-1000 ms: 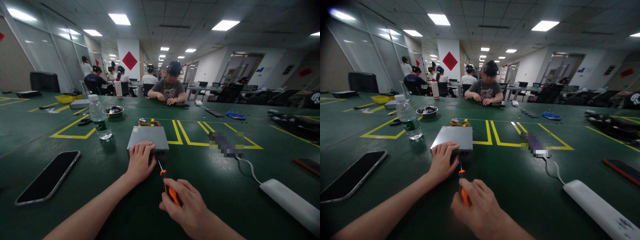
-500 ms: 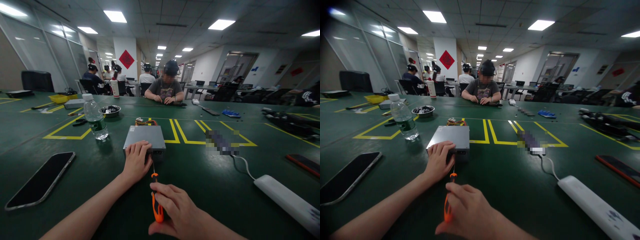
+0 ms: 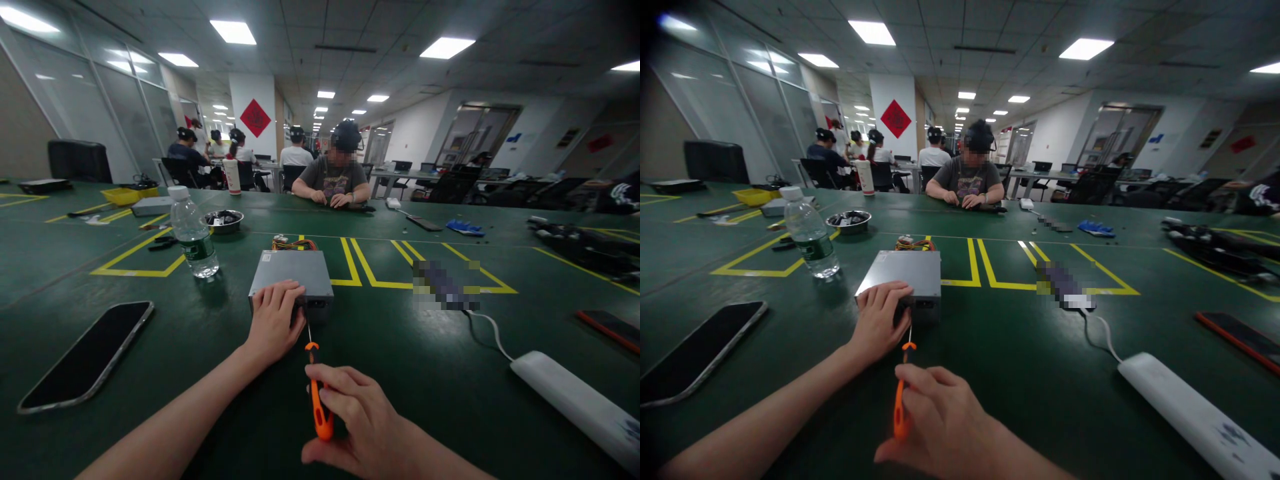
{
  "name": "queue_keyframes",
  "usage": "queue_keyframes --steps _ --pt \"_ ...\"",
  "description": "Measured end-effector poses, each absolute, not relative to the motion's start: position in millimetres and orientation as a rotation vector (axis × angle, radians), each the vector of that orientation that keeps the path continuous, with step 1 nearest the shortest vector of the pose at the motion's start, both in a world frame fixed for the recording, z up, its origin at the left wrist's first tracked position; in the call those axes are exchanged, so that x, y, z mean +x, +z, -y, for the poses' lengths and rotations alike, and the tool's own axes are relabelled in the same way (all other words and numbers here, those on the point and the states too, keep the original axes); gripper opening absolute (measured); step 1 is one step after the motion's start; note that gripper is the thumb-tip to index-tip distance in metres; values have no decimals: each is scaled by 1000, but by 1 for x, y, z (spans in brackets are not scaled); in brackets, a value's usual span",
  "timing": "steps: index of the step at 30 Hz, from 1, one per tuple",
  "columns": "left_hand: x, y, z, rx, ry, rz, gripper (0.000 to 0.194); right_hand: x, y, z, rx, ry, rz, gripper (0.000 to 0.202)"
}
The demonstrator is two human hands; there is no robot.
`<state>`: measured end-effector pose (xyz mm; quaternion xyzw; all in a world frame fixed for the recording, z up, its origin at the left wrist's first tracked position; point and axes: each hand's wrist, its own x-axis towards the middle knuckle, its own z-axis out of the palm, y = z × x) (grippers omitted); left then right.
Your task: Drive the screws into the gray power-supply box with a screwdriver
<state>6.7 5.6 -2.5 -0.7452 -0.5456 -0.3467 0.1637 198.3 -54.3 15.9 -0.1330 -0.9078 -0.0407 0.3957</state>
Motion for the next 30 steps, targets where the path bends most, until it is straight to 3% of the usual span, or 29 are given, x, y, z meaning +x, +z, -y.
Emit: queue_keyframes --steps 9,16,20,25,30 --pt "6 -2 -6 -2122 -979 1556 29 197 23 54 -261 -200 2311 22" --pt "6 -3 -7 -2099 -983 1548 25 199 15 54 -343 -132 2320 25" --pt "6 -4 -8 -2090 -982 1543 24 198 17 53 -294 -306 2381 23" --pt "6 -4 -8 -2097 -993 1547 25 195 21 51 -260 -510 2282 6" --pt "6 -2 -7 -2113 -996 1559 25 193 30 57 -304 -572 2389 15"
